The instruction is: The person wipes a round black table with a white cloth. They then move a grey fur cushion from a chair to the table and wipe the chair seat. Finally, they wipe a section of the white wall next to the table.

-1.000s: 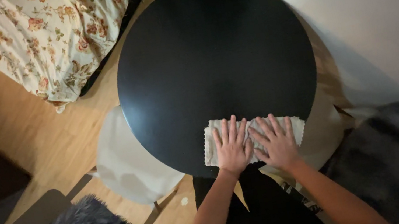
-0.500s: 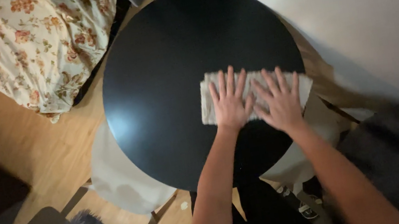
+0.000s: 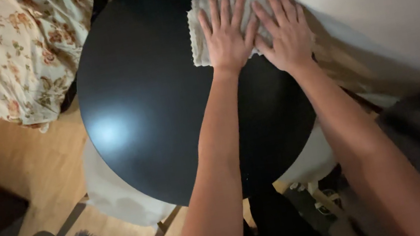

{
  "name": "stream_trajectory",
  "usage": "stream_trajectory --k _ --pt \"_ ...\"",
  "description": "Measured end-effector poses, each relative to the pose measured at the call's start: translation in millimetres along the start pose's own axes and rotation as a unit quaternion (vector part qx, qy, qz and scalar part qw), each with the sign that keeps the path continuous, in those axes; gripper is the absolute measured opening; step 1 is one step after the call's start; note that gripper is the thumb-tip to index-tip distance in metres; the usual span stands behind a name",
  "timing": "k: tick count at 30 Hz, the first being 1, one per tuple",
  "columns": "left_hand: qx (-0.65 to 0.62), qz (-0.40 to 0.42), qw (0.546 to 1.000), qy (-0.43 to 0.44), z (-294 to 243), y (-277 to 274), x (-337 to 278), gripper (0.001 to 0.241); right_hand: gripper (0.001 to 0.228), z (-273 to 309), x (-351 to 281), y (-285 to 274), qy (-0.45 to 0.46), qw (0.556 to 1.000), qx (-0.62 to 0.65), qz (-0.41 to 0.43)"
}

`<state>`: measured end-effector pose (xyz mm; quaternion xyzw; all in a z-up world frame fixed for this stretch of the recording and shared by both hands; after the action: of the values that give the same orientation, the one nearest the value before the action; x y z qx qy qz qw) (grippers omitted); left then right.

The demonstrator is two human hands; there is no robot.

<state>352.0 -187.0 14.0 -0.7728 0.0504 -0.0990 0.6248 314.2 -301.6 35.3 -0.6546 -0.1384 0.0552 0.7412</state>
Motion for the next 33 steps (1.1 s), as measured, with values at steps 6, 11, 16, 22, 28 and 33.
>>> stream_trajectory --k 6,11,16,22,28,33 --pt "-0.021 0.049 0.999 0.001 6.1 -5.4 -54.3 0.065 0.068 33.2 -37.6 -5.9 -0.021 0.999 0.034 0.036" --pt "-0.042 0.024 0.999 0.003 25.8 3.8 -165.2 0.065 0.082 92.9 -123.5 3.8 -0.028 0.999 -0.009 0.033" --pt "-0.058 0.08 0.995 -0.025 45.4 -19.0 -293.8 0.069 0.084 170.8 -215.1 3.7 -0.056 0.997 -0.024 0.054" --pt "-0.032 0.059 0.997 -0.036 70.1 -35.5 -382.6 0.063 0.079 230.3 -270.5 4.4 -0.15 0.988 -0.008 0.042" --pt "-0.063 0.023 0.997 -0.048 101.6 -48.6 -358.7 0.066 0.076 237.4 -241.1 9.6 -0.205 0.977 0.027 0.052" --pt "-0.041 -0.004 0.992 -0.115 148.6 -52.2 -308.8 0.07 0.074 246.2 -169.0 19.4 -0.211 0.977 0.007 0.018"
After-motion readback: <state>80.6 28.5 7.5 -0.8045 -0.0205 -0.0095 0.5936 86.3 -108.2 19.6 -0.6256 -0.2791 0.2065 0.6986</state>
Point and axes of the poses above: each hand's wrist, its own x-axis towards the middle knuckle, its own y-axis out of the palm, z = x × y, the point moved 9 cm from there along x, towards the middle knuckle, and after that the axes turned 4 degrees about z, right-handed, at the moved point
